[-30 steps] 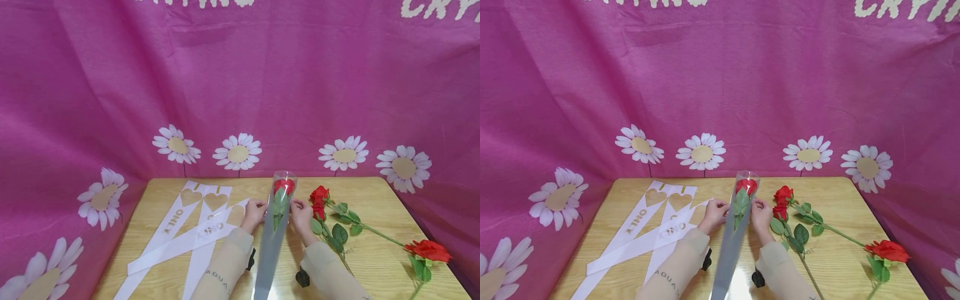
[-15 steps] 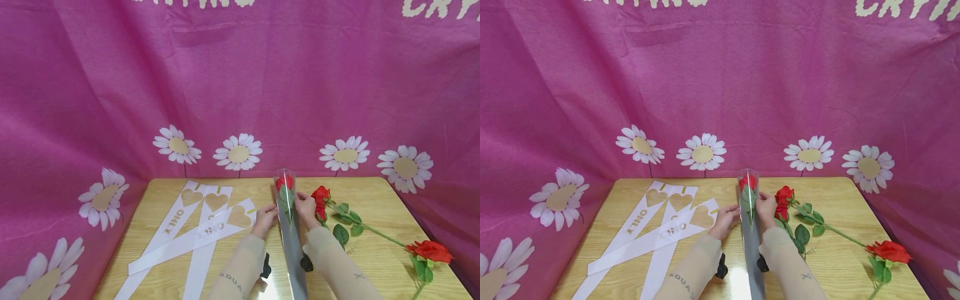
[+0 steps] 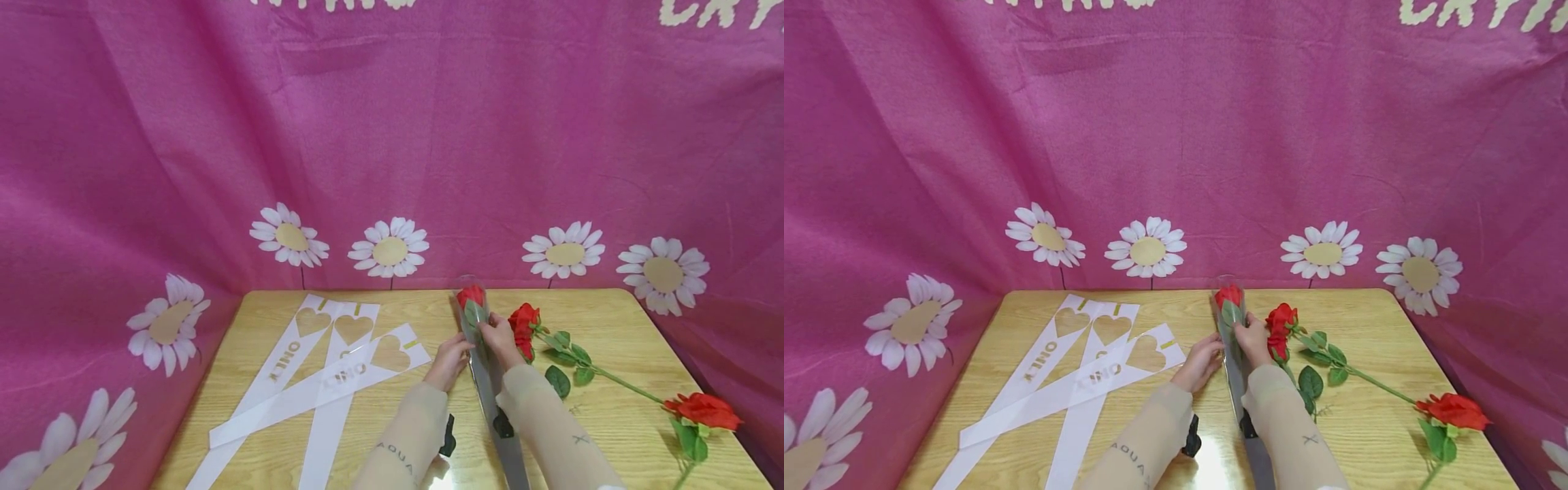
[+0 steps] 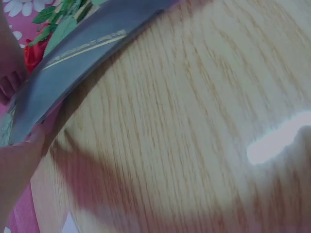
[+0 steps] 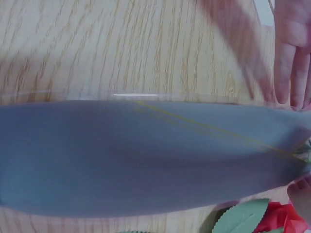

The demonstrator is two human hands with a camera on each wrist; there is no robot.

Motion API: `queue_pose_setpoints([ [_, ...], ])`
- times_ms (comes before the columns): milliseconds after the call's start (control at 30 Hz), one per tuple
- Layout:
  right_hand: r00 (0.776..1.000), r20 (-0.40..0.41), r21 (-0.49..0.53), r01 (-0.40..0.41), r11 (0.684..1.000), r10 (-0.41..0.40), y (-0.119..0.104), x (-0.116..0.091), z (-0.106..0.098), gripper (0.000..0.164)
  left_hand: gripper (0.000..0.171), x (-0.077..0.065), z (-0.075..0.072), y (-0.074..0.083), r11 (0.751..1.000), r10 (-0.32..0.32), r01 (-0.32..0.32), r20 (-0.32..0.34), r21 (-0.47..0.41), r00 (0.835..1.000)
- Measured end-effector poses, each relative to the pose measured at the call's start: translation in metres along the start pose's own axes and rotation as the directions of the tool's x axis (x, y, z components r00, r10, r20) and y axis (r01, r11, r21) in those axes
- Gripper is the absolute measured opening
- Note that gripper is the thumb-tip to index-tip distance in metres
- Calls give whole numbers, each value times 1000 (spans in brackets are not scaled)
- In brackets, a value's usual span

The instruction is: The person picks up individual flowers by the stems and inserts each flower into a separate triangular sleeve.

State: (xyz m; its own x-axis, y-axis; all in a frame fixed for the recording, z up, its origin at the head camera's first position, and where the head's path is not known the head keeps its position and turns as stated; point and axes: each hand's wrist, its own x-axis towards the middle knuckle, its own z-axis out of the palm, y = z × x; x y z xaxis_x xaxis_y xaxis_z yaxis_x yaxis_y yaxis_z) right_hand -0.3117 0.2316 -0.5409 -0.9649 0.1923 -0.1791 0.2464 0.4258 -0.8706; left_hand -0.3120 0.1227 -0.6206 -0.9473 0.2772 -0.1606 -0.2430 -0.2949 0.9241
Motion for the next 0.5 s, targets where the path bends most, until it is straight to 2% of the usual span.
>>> queue_pose_setpoints([
  [67,1000,16,-22,22,1000,-22,-4,-4,-1,54,46,-34,17,43,999,-40,40,-24,9,999],
  [100,999,20,-37,36,999,-36,2,2,0,53,48,-41,20,52,999,-42,42,-27,5,999],
  [133,997,27,-35,78,996,-77,6,3,0,53,50,-43,21,53,999,-50,50,-27,2,998],
  [167,993,13,-43,119,992,-119,24,16,3,53,51,-40,20,49,999,-49,49,-22,2,999],
  [233,986,19,-57,164,985,-163,54,41,8,61,53,-21,12,24,1000,1,-1,4,23,1000],
  [267,977,10,-53,215,975,-215,70,52,10,64,54,-7,7,6,1000,23,-23,22,11,999],
  [300,975,18,-51,221,974,-220,77,57,11,67,56,7,1,-12,999,43,-43,36,6,998],
  [333,973,21,-39,230,972,-229,78,57,12,69,57,21,-5,-31,998,60,-59,58,-8,997],
  [367,975,16,-52,220,974,-220,80,59,13,72,58,32,-9,-42,998,62,-61,67,-11,996],
  [400,976,28,-41,215,976,-214,68,48,11,72,59,41,-11,-53,998,61,-60,66,-20,996],
  [467,979,20,-34,203,979,-203,43,25,7,68,62,47,-11,-58,999,25,-22,60,-45,998],
  [500,983,28,-54,182,982,-180,29,13,6,67,61,44,-10,-55,999,8,-6,52,-38,999],
])
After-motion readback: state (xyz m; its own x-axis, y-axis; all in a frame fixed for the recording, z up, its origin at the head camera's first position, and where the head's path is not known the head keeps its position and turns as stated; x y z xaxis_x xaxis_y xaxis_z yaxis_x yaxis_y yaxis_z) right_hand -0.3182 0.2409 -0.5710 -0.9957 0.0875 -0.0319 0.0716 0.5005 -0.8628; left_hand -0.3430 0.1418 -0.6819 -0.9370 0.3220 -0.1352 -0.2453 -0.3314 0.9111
